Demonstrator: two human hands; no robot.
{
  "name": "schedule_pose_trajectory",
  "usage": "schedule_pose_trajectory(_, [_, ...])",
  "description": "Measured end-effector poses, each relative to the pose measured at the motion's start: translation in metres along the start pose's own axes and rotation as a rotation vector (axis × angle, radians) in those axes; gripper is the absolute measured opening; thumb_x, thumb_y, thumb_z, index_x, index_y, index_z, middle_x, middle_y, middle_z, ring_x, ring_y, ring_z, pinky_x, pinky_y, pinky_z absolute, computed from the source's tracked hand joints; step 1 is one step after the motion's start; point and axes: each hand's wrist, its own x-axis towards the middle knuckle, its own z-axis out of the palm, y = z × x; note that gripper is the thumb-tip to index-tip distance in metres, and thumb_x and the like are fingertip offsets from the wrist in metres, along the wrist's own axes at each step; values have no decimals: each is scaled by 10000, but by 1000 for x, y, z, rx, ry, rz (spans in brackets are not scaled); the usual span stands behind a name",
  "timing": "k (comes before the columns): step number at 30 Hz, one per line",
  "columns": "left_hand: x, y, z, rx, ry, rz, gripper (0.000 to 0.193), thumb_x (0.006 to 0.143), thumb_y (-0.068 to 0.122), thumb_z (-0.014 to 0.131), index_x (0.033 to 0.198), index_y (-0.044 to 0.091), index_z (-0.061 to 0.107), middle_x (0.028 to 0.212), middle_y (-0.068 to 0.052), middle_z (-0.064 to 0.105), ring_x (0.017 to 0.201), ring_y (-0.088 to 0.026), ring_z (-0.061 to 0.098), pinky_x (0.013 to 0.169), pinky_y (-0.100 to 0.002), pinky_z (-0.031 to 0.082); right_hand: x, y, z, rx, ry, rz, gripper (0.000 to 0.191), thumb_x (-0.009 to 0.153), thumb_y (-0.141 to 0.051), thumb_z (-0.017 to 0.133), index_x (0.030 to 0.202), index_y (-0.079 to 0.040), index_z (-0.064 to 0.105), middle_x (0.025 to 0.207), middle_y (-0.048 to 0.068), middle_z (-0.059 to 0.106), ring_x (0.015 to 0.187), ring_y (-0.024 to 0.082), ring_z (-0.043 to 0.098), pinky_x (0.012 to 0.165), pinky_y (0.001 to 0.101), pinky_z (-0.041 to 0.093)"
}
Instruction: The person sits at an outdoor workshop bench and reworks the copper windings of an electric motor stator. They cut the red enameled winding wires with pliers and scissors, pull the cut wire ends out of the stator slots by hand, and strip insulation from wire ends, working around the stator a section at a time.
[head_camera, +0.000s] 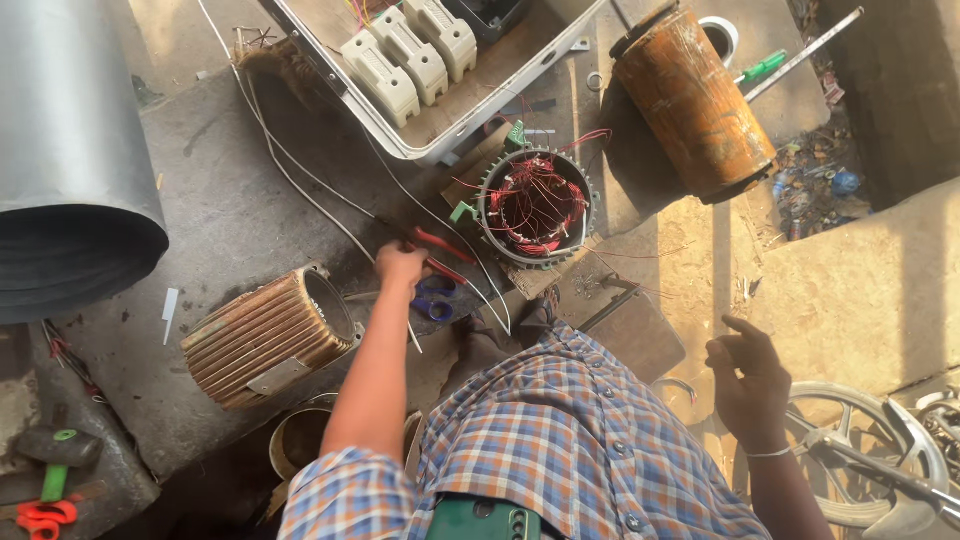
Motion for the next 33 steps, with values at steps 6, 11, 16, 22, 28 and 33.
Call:
schedule_pose_trajectory(6, [-78, 13, -37, 212, 72, 460, 223, 818, 46, 702, 1040, 51, 678, 828, -68, 746, 730, -172, 729, 689, -352, 578, 10, -35, -8, 247, -28, -98, 342, 1030, -7, 623, 1371, 11, 597, 1021, 70, 716, 910, 117, 691, 856, 245, 558])
schedule_pose_trajectory(11, [-147, 61, -41, 256, 177, 635, 217, 810, 88, 788, 989, 57, 670, 838, -85, 745, 742, -183, 726, 694, -353, 571, 36, -96, 17, 188, -314, -221, 411, 941, -27, 682, 1348, -20, 628, 1037, 92, 764, 958, 170, 739, 864, 284, 573])
schedule_pose_trajectory(16, [-232, 113, -15, -22, -174, 775, 292, 890, 112, 753, 1140, 64, 611, 1026, -54, 767, 805, -168, 744, 732, -327, 634, 48, -150, 56, 114, -620, -558, 1109, 654, -152, 904, 1541, 8, 258, 1441, 258, 518, 1298, 344, 529, 1022, 451, 445])
schedule_pose_trajectory(22, [-257, 141, 45, 109, -571, 922, 325, 947, 199, 754, 1189, 54, 594, 919, -81, 731, 830, -198, 749, 756, -345, 591, 55, -119, 55, 362, -497, -367, 631, 914, -67, 731, 1438, -47, 380, 1140, 93, 627, 1054, 174, 644, 898, 322, 545])
schedule_pose_trajectory(28, [-175, 119, 89, 452, -389, 790, 239, 914, 189, 674, 1113, 58, 693, 1022, -144, 716, 961, -325, 704, 863, -412, 546, 105, -19, -48, 332, -699, 57, 506, 953, -133, 620, 1450, -77, 542, 943, 25, 578, 818, 110, 593, 737, 296, 521])
schedule_pose_trajectory(33, [-159, 95, 134, 709, -346, 686, 253, 931, 259, 692, 1036, 31, 725, 1046, -189, 703, 1007, -372, 665, 896, -463, 509, 122, 16, -50, -498, -945, 357, 489, 1008, -368, 579, 1478, -237, 548, 887, 61, 758, 745, 189, 704, 715, 353, 617])
